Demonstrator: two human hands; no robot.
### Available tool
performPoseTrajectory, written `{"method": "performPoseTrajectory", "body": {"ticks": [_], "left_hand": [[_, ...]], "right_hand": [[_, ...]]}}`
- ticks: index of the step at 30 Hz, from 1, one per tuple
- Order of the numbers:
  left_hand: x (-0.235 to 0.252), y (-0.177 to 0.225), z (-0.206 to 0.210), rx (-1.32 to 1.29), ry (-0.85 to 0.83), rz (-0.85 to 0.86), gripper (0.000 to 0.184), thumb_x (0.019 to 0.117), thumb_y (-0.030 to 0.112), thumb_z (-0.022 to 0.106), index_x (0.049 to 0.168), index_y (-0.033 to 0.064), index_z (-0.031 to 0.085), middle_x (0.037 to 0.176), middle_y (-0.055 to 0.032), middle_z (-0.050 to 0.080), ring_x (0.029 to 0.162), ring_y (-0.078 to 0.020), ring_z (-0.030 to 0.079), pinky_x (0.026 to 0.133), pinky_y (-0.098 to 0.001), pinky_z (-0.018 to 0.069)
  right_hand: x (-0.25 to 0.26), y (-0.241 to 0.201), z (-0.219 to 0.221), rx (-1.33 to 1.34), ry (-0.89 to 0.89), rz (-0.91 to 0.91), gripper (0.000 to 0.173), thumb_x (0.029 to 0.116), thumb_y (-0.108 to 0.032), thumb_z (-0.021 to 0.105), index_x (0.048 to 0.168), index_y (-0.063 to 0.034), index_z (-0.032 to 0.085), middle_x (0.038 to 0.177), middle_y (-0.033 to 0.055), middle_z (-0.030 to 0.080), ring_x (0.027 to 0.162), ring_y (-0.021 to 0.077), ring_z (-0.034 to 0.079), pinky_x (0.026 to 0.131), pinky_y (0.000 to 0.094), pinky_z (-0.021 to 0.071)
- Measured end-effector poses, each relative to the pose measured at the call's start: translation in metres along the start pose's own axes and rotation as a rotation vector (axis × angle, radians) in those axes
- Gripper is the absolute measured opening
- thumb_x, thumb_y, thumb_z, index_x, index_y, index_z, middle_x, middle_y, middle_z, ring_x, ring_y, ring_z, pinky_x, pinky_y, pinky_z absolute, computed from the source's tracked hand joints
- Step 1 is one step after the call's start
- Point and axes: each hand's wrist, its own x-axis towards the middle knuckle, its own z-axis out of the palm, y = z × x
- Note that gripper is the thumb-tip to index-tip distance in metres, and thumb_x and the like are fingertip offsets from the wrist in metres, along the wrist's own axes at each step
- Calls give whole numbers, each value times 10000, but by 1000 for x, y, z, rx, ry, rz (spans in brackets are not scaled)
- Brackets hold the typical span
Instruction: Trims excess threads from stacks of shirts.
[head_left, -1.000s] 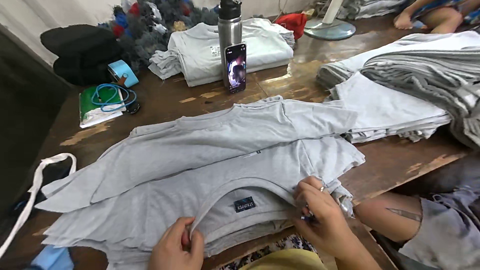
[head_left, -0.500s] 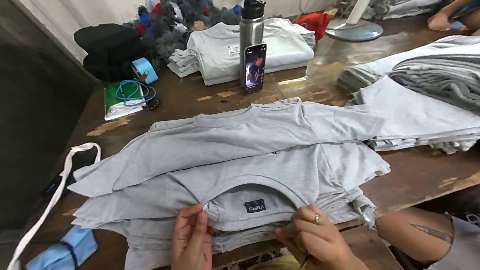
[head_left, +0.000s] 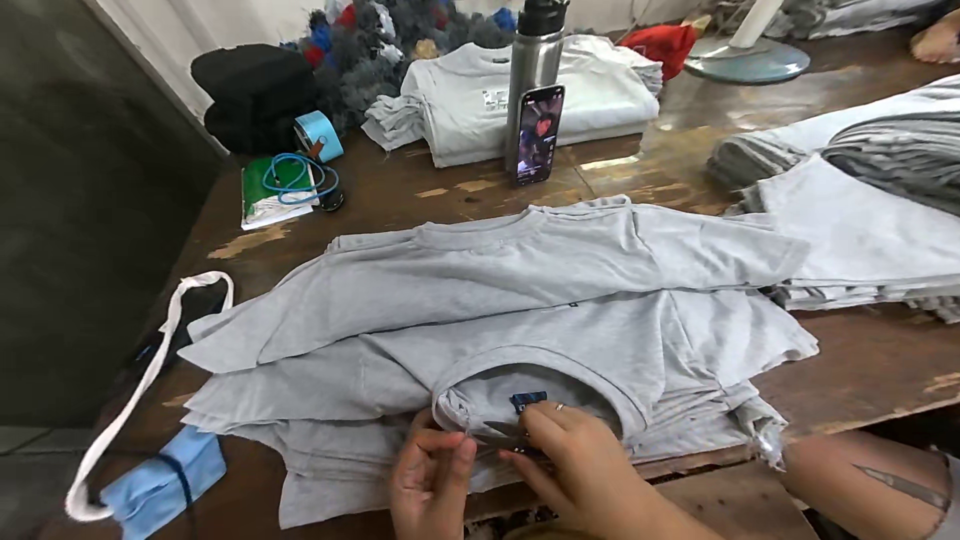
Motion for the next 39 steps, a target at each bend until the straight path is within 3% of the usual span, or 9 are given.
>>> {"method": "performPoseTrajectory", "body": {"ticks": [13,16,19,21,24,28,31,34,39], "left_hand": [[-6,-1,-1,51,-29,58,123,929,167,741,1032,229,766,1172,93,681,1057,-5,649,874,-159,563],[-6,0,-1,154,8,106,120,938,137,727,1025,220,733,1135,98,681,1023,0,660,851,-153,573],[-6,3,-6,378,-15,243,133,929,109,728,1017,208,715,1054,103,672,945,22,658,797,-134,574],[-5,10,-10,507,-127,365,86,926,126,723,977,187,690,976,90,654,901,36,634,789,-108,545],[-3,32,-18,528,-460,389,50,942,129,725,898,114,706,856,12,680,852,-48,646,812,-170,537],[6,63,-38,660,-867,153,397,1001,435,630,979,70,785,884,-51,768,902,-135,711,899,-321,539],[10,65,-34,1066,-624,162,571,971,611,550,972,83,770,890,-59,755,851,-199,713,778,-432,562],[16,46,-23,1304,-400,239,763,960,748,367,866,74,713,803,-88,680,753,-241,673,647,-429,527],[17,18,-13,1283,-302,387,609,1083,491,308,711,94,580,662,-59,565,625,-195,600,578,-350,485]], "right_hand": [[10,-10,6,41,-30,29,372,1055,-372,416,826,-119,564,564,-18,460,475,130,501,426,294,402],[11,-6,1,333,-1,99,383,1074,-405,462,921,-64,547,664,4,481,566,85,488,517,236,430],[17,-5,4,659,17,58,357,1069,-346,518,1104,6,566,969,81,624,823,53,575,741,194,503],[22,-9,10,914,-5,21,356,1060,-317,560,1159,24,564,1078,90,647,907,26,596,796,178,513],[24,-16,22,1173,0,80,175,1020,-193,627,1092,-53,549,1049,24,662,906,3,607,788,181,512],[26,-15,28,1278,111,275,148,958,-46,649,996,-126,531,888,-51,670,737,-25,590,638,145,474],[26,-13,27,1325,124,338,148,963,-40,640,986,-125,521,847,-52,647,697,-20,567,611,146,455],[25,-13,29,1334,121,317,134,965,-56,656,977,-122,539,846,-49,645,711,-15,579,628,156,474],[22,-10,28,1325,105,327,140,958,-49,651,975,-130,538,848,-60,656,713,-14,604,636,159,505]]}}
